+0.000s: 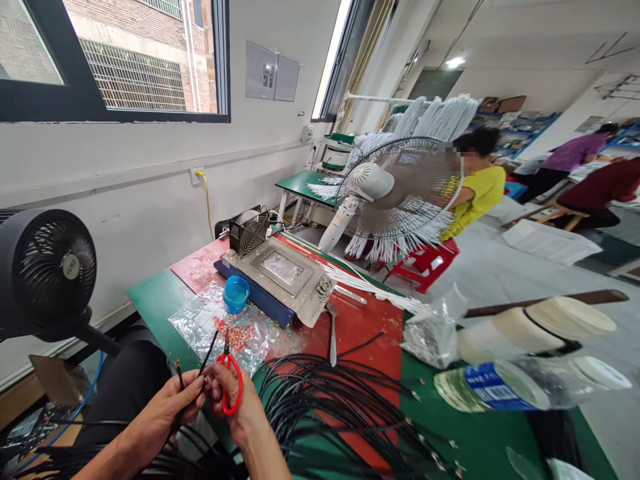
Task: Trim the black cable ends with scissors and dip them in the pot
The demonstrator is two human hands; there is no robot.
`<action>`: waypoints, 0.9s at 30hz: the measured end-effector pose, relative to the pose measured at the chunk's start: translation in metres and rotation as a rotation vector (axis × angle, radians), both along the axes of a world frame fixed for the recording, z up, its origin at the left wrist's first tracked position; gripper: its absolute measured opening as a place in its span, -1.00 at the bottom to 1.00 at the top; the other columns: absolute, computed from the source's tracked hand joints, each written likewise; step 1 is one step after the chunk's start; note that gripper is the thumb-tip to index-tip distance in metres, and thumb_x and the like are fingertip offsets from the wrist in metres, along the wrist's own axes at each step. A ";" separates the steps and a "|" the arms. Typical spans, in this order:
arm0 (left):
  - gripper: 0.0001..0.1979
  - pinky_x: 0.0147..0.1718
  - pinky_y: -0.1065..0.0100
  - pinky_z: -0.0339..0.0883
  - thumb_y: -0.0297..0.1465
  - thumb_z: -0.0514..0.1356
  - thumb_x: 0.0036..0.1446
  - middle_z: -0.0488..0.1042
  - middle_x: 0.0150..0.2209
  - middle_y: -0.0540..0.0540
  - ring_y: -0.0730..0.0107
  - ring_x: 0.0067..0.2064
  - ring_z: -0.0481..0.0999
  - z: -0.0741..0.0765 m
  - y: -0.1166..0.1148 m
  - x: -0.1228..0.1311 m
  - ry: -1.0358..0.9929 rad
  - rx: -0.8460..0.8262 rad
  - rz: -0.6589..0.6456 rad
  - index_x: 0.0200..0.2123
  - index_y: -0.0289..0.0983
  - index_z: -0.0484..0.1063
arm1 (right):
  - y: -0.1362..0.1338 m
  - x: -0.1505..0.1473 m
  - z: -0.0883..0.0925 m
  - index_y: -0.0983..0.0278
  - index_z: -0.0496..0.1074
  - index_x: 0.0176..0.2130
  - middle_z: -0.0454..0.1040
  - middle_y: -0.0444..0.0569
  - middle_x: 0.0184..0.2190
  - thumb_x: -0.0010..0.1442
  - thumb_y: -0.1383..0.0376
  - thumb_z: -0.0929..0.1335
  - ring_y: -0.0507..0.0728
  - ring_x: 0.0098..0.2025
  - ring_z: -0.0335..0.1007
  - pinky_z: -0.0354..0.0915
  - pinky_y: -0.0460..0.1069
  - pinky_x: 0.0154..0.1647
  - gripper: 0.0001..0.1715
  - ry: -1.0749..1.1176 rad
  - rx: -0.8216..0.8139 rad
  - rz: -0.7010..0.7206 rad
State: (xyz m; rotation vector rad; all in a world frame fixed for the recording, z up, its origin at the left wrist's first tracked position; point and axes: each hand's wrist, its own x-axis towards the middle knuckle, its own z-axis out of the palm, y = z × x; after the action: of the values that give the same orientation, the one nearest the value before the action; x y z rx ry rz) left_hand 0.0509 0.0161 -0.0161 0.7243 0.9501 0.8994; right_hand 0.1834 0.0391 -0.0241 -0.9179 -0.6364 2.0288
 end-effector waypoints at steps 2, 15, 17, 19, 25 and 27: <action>-0.69 -0.63 0.44 -0.26 -0.18 0.19 0.06 0.21 -0.58 0.02 0.57 -0.60 -0.11 0.000 0.001 0.000 0.007 -0.008 -0.005 -0.46 -0.36 0.37 | -0.001 0.001 0.002 0.35 0.43 -0.41 0.23 -0.21 -0.69 -0.13 0.04 0.45 -0.13 -0.68 0.08 -0.07 -0.22 -0.70 -0.57 0.003 -0.035 -0.027; -0.72 -0.61 0.43 -0.21 -0.20 0.19 0.07 0.20 -0.58 0.03 0.53 -0.57 -0.05 -0.004 -0.003 -0.004 0.041 0.075 -0.054 -0.44 -0.33 0.39 | 0.001 0.003 -0.003 0.34 0.39 -0.41 0.34 -0.19 -0.65 -0.26 0.16 0.52 -0.12 -0.73 0.09 -0.10 -0.20 -0.75 -0.56 0.127 -0.094 0.064; -0.71 -0.61 0.43 -0.19 -0.19 0.20 0.05 0.22 -0.58 0.02 0.53 -0.56 -0.03 -0.004 -0.003 -0.004 0.046 0.079 -0.046 -0.44 -0.33 0.41 | 0.001 0.003 -0.002 0.33 0.39 -0.42 0.34 -0.19 -0.65 -0.25 0.18 0.52 -0.12 -0.73 0.08 -0.12 -0.19 -0.74 -0.59 0.113 -0.099 0.053; -0.71 -0.61 0.44 -0.18 -0.18 0.20 0.05 0.25 -0.58 0.01 0.54 -0.57 -0.01 -0.003 -0.002 -0.003 0.048 0.081 -0.034 -0.41 -0.33 0.43 | 0.000 0.003 -0.002 0.32 0.40 -0.42 0.32 -0.20 -0.66 -0.23 0.19 0.52 -0.12 -0.73 0.05 -0.14 -0.19 -0.74 -0.62 0.097 -0.101 0.030; -0.74 -0.56 0.50 -0.01 -0.21 0.21 0.05 0.38 -0.47 -0.08 0.51 -0.49 0.23 -0.002 0.001 -0.001 0.030 0.045 0.007 -0.40 -0.32 0.45 | 0.000 0.001 -0.004 0.34 0.45 -0.37 0.28 -0.19 -0.65 -0.19 0.07 0.49 -0.10 -0.66 0.10 -0.05 -0.19 -0.68 -0.55 0.074 -0.056 -0.043; -0.75 -0.57 0.52 -0.03 -0.22 0.20 0.07 0.36 -0.48 -0.06 0.54 -0.51 0.19 -0.004 0.001 -0.001 0.035 0.046 0.028 -0.42 -0.32 0.44 | 0.000 0.001 -0.005 0.33 0.46 -0.36 0.29 -0.18 -0.62 -0.19 0.07 0.50 -0.10 -0.63 0.13 0.00 -0.19 -0.65 -0.55 0.059 -0.039 -0.050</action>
State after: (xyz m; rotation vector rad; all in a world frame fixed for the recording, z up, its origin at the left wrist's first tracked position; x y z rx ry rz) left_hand 0.0498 0.0174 -0.0197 0.7699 0.9750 0.9389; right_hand 0.1842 0.0392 -0.0291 -0.8846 -0.5377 2.0223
